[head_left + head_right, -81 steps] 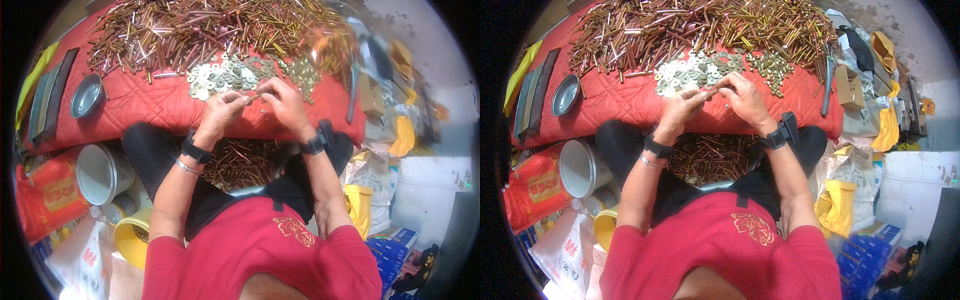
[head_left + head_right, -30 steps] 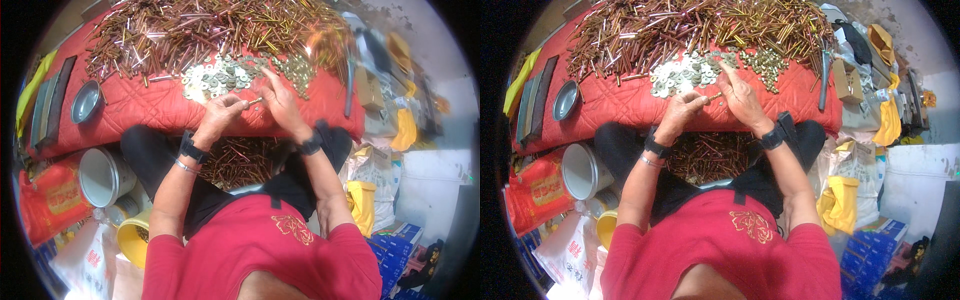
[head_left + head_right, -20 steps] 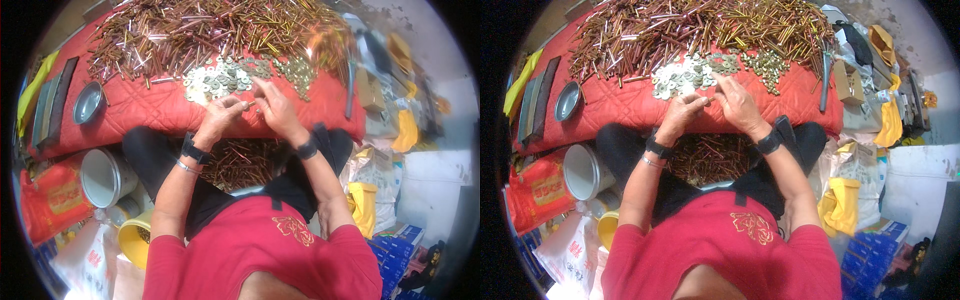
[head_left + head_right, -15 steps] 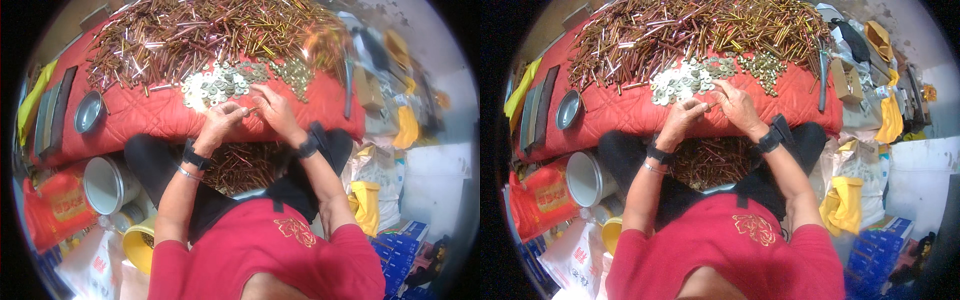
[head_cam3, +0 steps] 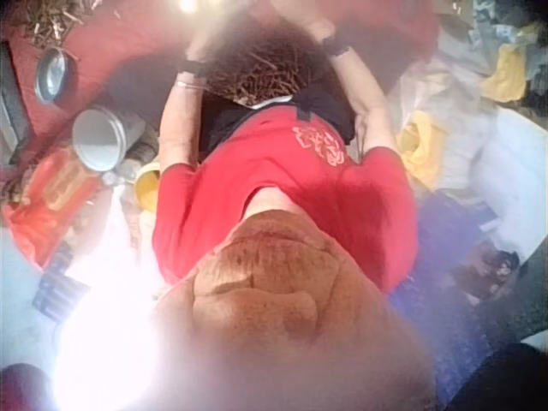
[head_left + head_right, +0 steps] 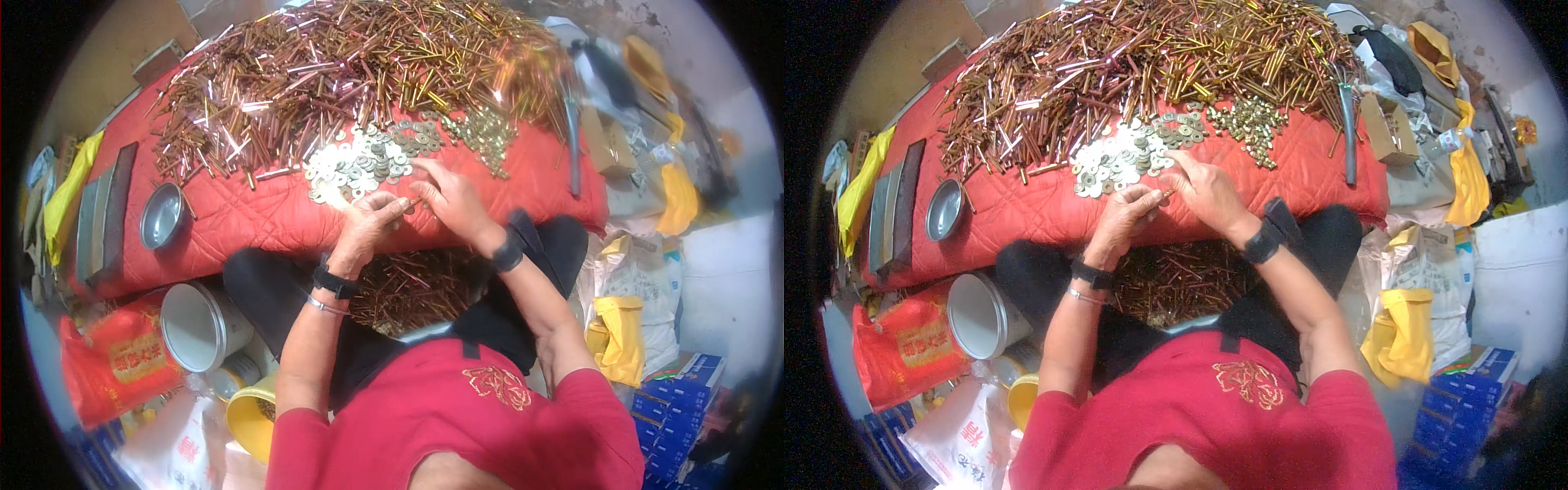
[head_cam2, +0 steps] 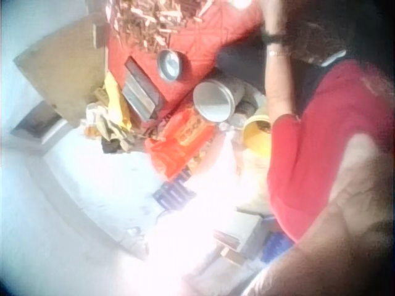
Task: Assemble metal components by inserting rods into washers.
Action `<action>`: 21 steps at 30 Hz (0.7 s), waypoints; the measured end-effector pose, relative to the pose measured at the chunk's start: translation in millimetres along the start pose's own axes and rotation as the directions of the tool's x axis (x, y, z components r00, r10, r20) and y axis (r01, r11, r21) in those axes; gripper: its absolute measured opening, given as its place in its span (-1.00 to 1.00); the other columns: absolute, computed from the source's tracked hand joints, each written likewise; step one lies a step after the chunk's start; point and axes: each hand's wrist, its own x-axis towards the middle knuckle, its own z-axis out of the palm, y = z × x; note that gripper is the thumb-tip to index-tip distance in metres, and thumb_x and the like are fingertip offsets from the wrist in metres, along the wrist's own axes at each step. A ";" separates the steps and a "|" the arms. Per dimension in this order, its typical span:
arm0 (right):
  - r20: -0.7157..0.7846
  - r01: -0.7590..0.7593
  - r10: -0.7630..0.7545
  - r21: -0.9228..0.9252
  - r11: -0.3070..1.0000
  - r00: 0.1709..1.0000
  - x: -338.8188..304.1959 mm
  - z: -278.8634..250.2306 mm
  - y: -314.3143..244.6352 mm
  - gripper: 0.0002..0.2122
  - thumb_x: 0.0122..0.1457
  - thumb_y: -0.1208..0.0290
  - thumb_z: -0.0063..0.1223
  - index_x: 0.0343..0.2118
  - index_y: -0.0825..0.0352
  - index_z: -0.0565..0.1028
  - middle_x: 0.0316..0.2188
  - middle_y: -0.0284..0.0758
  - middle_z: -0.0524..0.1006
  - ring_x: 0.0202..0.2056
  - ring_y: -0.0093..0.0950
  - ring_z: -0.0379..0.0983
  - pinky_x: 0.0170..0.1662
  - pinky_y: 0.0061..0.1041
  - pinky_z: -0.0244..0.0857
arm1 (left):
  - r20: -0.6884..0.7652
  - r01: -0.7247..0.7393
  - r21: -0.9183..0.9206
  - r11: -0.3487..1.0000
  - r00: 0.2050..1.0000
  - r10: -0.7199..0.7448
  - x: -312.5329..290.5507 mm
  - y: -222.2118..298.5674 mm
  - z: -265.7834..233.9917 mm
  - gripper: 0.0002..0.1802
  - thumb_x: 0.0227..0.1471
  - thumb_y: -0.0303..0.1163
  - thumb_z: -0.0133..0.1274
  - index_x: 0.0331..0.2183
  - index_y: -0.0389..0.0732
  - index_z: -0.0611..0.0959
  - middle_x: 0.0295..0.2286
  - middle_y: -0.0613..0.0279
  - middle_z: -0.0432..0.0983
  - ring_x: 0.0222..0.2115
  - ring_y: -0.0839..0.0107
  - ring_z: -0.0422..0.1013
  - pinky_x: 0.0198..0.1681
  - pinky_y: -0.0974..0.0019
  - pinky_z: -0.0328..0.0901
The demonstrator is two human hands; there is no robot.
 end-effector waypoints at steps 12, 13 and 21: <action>0.119 -0.055 0.054 0.008 0.998 0.991 4.4 -2.7 3.9 -0.74 0.16 0.48 -0.04 -0.07 0.28 0.47 -0.27 -0.12 0.55 -0.30 -0.21 0.52 -0.24 -0.33 0.37 | -0.013 0.080 -0.071 0.994 0.997 -0.081 1.8 0.5 -0.5 -0.80 0.07 -0.24 0.14 -0.43 -0.18 0.63 -0.66 0.50 0.36 -0.73 0.76 0.09 -0.68 0.61 -0.10; 0.080 0.014 -0.016 0.019 1.000 0.997 5.2 -0.8 1.0 -0.75 0.16 0.45 -0.03 -0.08 0.28 0.47 -0.30 -0.11 0.55 -0.30 -0.19 0.52 -0.24 -0.32 0.38 | -0.015 0.093 -0.106 0.990 0.995 -0.095 2.5 0.2 -2.6 -0.80 0.08 -0.24 0.13 -0.43 -0.17 0.62 -0.66 0.51 0.34 -0.74 0.75 0.07 -0.70 0.61 -0.12; 0.211 -0.083 0.073 0.039 0.996 0.975 9.4 -1.4 5.4 -0.77 0.16 0.41 -0.07 -0.15 0.32 0.49 -0.28 -0.11 0.55 -0.24 -0.21 0.52 -0.21 -0.35 0.38 | -0.110 0.145 0.076 0.987 0.985 -0.136 -5.1 8.1 -4.9 -0.86 0.07 -0.34 0.11 -0.38 -0.21 0.61 -0.67 0.43 0.35 -0.73 0.64 0.18 -0.72 0.47 0.01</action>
